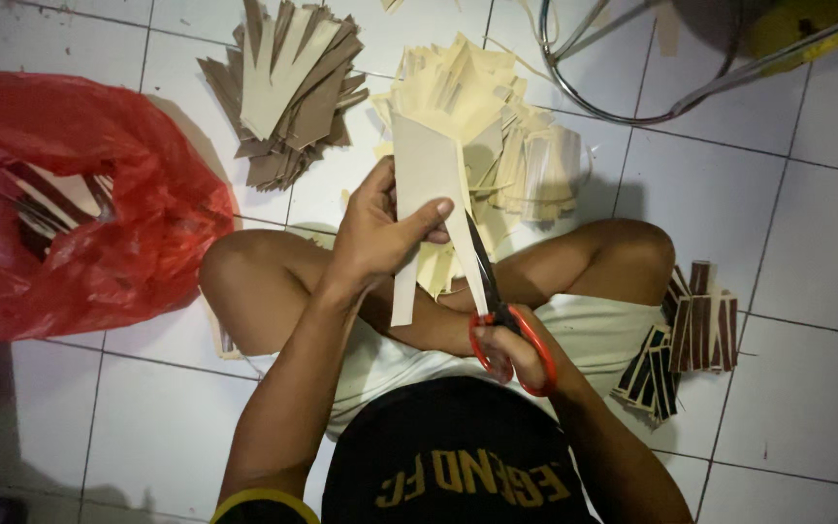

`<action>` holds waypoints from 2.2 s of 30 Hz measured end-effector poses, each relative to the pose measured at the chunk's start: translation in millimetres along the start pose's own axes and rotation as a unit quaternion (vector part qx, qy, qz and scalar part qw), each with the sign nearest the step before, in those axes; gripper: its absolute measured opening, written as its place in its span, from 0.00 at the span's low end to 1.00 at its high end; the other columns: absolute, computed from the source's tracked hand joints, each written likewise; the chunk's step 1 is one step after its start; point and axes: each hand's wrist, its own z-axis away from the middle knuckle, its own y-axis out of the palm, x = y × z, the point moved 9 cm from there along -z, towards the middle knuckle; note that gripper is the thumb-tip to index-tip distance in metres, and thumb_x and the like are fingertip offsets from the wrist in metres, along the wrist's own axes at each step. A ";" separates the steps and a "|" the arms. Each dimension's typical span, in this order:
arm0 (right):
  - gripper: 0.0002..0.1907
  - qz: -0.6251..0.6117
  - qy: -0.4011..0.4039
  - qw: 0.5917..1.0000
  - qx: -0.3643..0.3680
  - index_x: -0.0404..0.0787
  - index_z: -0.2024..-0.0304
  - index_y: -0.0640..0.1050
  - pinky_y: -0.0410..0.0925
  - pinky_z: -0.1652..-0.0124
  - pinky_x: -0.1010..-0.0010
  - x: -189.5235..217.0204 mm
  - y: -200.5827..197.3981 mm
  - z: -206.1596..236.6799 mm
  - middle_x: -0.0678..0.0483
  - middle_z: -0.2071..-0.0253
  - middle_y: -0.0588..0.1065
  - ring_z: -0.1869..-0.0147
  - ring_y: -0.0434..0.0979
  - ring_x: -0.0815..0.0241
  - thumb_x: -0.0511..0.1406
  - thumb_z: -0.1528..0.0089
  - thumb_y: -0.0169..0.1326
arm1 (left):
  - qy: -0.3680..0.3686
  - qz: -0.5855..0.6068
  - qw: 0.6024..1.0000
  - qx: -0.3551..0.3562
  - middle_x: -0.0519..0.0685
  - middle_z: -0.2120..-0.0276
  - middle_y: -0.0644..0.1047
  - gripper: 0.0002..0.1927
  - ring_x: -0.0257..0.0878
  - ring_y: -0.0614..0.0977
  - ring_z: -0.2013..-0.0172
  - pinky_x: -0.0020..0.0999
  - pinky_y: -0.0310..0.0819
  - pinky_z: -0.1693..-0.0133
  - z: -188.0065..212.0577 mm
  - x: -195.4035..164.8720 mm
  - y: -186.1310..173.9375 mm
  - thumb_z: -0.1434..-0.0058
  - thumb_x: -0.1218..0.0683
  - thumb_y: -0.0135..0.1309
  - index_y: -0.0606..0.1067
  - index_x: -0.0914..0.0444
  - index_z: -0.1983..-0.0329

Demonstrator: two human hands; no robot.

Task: The person sits on the floor and uses scissors to cut a stack of beige rectangular material into smaller pieces. The person repeatedly picks up the stack, cuts along the edges, and places the cut pieces into a pile on the floor.

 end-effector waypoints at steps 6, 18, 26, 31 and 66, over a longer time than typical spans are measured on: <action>0.13 -0.035 0.009 0.999 -0.035 0.37 0.72 0.70 0.55 0.81 0.77 -13.6 -6.3 0.2 0.59 0.82 0.63 0.81 0.61 0.70 0.37 0.35 0.51 | -0.018 -0.005 1.000 0.023 0.50 0.60 0.80 0.20 0.34 0.84 0.65 0.30 0.87 0.63 -1.9 7.7 5.4 0.36 0.60 0.60 0.70 0.69 0.44; 0.20 -0.067 0.040 0.996 -0.038 0.39 0.75 0.69 0.62 0.83 0.72 -23.5 -14.8 -11.8 0.54 0.83 0.67 0.85 0.69 0.62 0.43 0.32 0.48 | -0.069 0.029 0.995 0.063 0.50 0.61 0.79 0.24 0.36 0.83 0.67 0.31 0.86 0.65 4.9 21.9 34.7 0.38 0.60 0.61 0.68 0.69 0.40; 0.12 -0.119 -0.038 0.991 -0.051 0.40 0.69 0.72 0.57 0.84 0.74 -5.5 -15.5 -10.7 0.55 0.84 0.66 0.85 0.63 0.64 0.40 0.33 0.48 | -0.103 0.010 0.993 0.065 0.48 0.62 0.79 0.29 0.34 0.83 0.68 0.30 0.84 0.68 10.9 37.8 51.2 0.40 0.60 0.61 0.66 0.62 0.36; 0.17 -0.080 -0.094 0.991 -0.057 0.39 0.73 0.72 0.56 0.86 0.73 3.6 -22.8 -10.4 0.55 0.85 0.67 0.86 0.64 0.65 0.42 0.34 0.47 | -0.109 0.029 0.991 0.066 0.47 0.62 0.79 0.28 0.33 0.83 0.67 0.29 0.83 0.66 9.2 42.4 54.5 0.41 0.59 0.62 0.68 0.64 0.38; 0.10 0.351 -0.140 0.921 -0.092 0.32 0.68 0.75 0.68 0.66 0.60 95.6 -21.6 7.7 0.42 0.76 0.75 0.72 0.75 0.48 0.35 0.38 0.53 | -0.169 -0.192 0.959 0.124 0.40 0.76 0.77 0.14 0.25 0.73 0.79 0.23 0.68 0.79 13.5 -2.0 57.8 0.35 0.48 0.57 0.82 0.61 0.54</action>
